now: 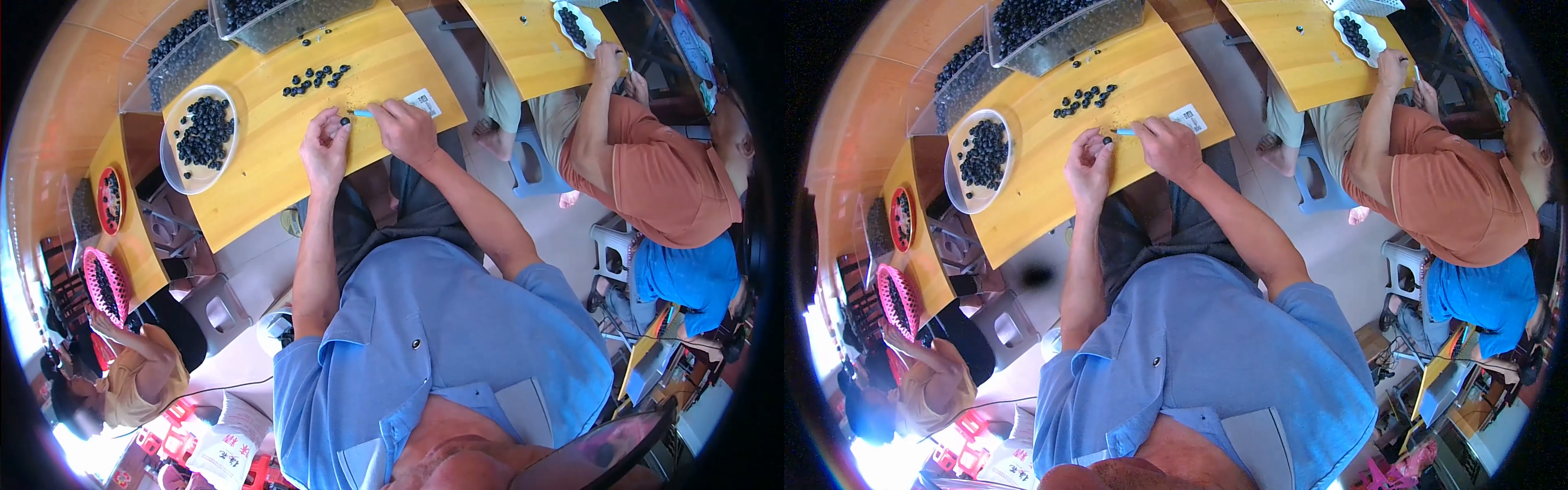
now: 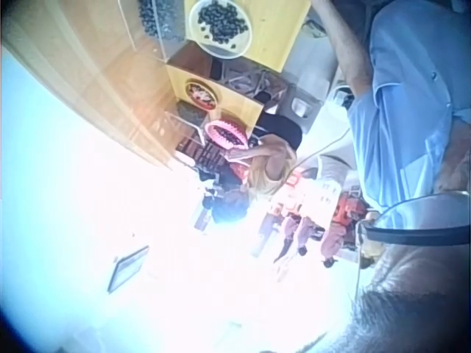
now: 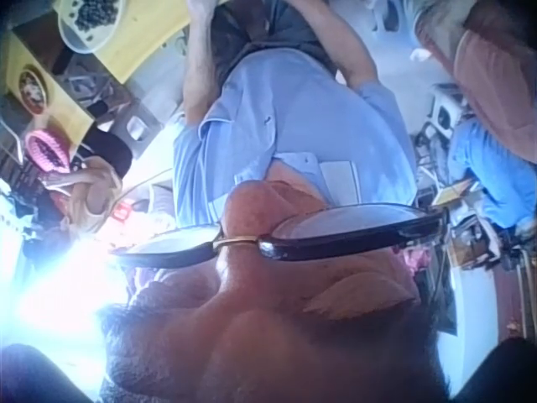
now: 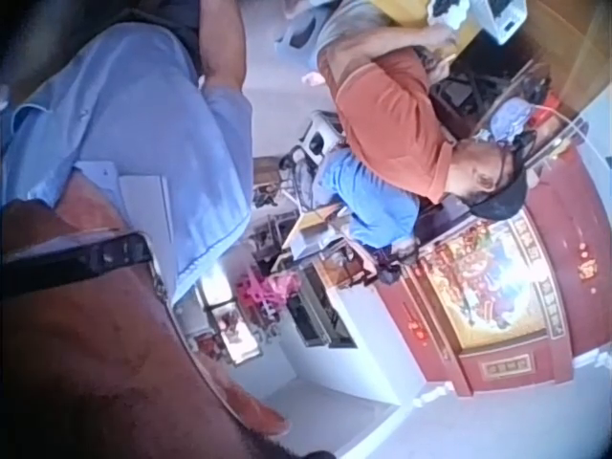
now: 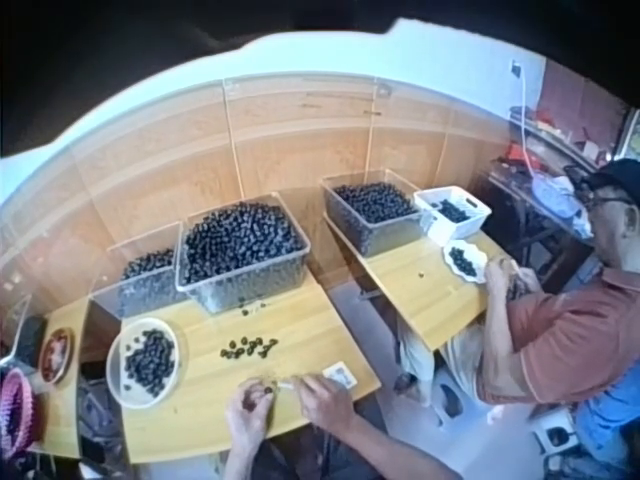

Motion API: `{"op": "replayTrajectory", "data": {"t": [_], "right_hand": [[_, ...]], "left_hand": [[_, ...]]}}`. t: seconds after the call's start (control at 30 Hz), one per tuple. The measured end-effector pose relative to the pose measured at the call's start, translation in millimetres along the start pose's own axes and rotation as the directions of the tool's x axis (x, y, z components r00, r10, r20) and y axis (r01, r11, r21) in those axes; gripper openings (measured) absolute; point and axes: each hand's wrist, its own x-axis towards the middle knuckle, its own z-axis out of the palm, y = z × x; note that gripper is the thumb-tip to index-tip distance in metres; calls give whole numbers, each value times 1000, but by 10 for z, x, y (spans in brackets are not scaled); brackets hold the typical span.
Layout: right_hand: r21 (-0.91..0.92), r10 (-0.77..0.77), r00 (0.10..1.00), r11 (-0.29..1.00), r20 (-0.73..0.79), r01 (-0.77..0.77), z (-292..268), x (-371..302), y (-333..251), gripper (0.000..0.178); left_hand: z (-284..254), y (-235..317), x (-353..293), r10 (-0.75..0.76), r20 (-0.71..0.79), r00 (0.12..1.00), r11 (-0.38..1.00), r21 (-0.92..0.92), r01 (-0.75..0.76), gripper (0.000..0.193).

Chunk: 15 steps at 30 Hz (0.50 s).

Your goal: The person sorts small black plastic or rubber components by hand, inspecting them with an inspection tool at a workbench.

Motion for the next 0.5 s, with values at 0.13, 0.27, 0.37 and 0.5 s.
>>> {"op": "replayTrajectory", "data": {"t": [0.13, 0.27, 0.37, 0.5], "right_hand": [[20, -6, 1000, 1000, -20, 6, 32, 3, -18, 25], [20, -7, 998, 1000, -54, 9, 3, -10, -14, 24], [13, -9, 999, 1000, -38, 10, -37, -25, 6, 26], [9, -5, 1000, 1000, -27, 6, -20, -23, 2, 27]], "left_hand": [[-39, 43, -2, 32, -109, 994, 985, -165, -49, 32], [-587, 146, 134, 360, -155, 920, 908, 283, -308, 24], [-1285, 179, 387, 395, -359, 846, 837, 521, -170, 16], [-1881, 365, 674, 438, -314, 842, 663, 746, -67, 21]]}}
